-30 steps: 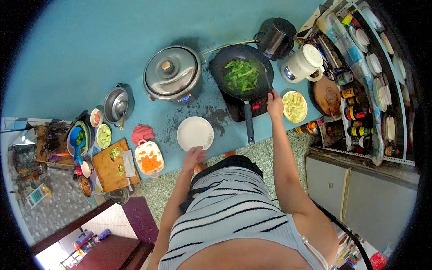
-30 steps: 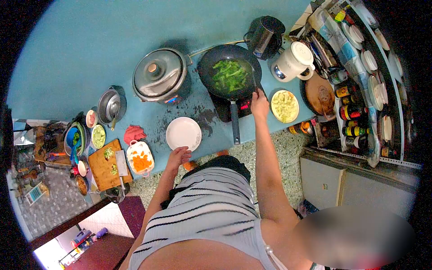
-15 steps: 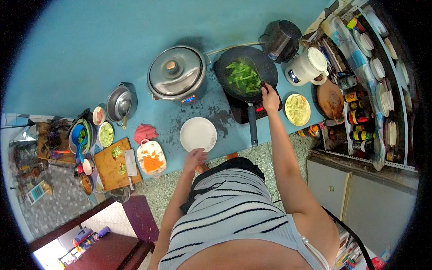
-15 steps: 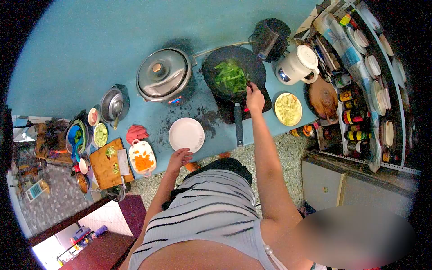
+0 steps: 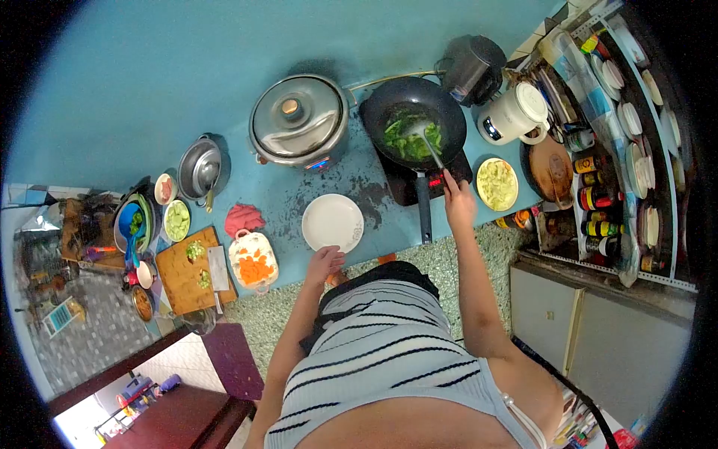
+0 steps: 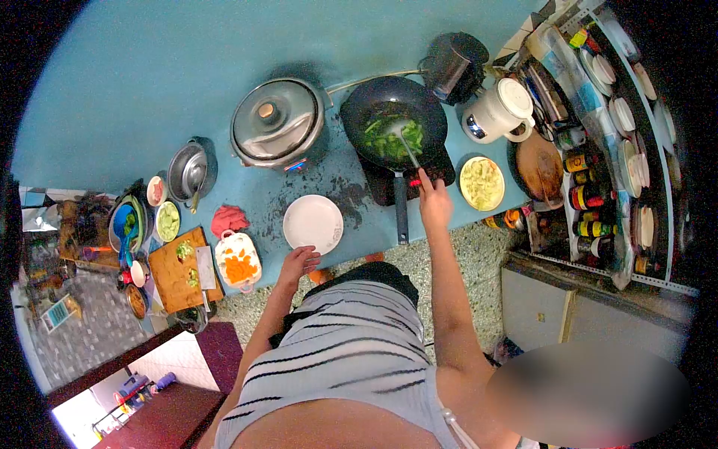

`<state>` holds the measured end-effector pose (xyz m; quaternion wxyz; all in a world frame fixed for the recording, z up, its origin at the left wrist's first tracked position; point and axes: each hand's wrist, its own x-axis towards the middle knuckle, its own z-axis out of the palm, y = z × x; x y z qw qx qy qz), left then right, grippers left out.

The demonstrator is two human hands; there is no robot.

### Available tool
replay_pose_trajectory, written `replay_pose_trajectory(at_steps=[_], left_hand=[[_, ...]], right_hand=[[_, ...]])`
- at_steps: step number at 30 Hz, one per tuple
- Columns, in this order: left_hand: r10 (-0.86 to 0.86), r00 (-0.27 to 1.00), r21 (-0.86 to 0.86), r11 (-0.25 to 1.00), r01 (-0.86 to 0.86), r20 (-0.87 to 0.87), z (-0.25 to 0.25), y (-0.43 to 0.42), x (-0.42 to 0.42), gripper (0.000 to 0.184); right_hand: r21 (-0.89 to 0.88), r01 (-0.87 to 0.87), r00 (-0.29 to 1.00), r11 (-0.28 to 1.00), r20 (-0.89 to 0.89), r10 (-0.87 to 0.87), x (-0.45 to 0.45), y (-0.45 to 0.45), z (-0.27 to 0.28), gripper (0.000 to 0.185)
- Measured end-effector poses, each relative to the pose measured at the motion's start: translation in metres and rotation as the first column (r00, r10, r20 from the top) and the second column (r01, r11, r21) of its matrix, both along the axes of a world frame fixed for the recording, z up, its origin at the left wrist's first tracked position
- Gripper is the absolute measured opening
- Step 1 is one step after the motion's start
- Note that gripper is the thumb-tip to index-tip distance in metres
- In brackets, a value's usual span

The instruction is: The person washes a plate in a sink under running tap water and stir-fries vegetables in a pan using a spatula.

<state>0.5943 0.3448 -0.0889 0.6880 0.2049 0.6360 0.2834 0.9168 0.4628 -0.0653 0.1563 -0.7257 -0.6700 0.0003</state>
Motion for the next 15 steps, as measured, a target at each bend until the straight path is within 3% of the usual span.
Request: replay_pose_trajectory(at_steps=[5, 8, 15], left_hand=[[-0.025, 1.0, 0.011, 1.0, 0.025, -0.007, 0.0, 0.004, 0.0, 0.03], [-0.057, 0.998, 0.021, 0.998, 0.057, -0.022, 0.006, 0.01, 0.006, 0.03], [-0.027, 1.0, -0.001, 1.0, 0.027, -0.004, -0.008, 0.007, -0.005, 0.03]], right_hand=[[-0.092, 0.08, 0.989, 0.993, -0.114, -0.09, 0.0, -0.008, -0.004, 0.043], [-0.013, 0.115, 0.986, 0.993, -0.119, -0.116, -0.003, 0.005, -0.015, 0.042], [-0.03, 0.11, 0.954, 0.994, -0.278, -0.114, -0.006, -0.014, 0.003, 0.04]])
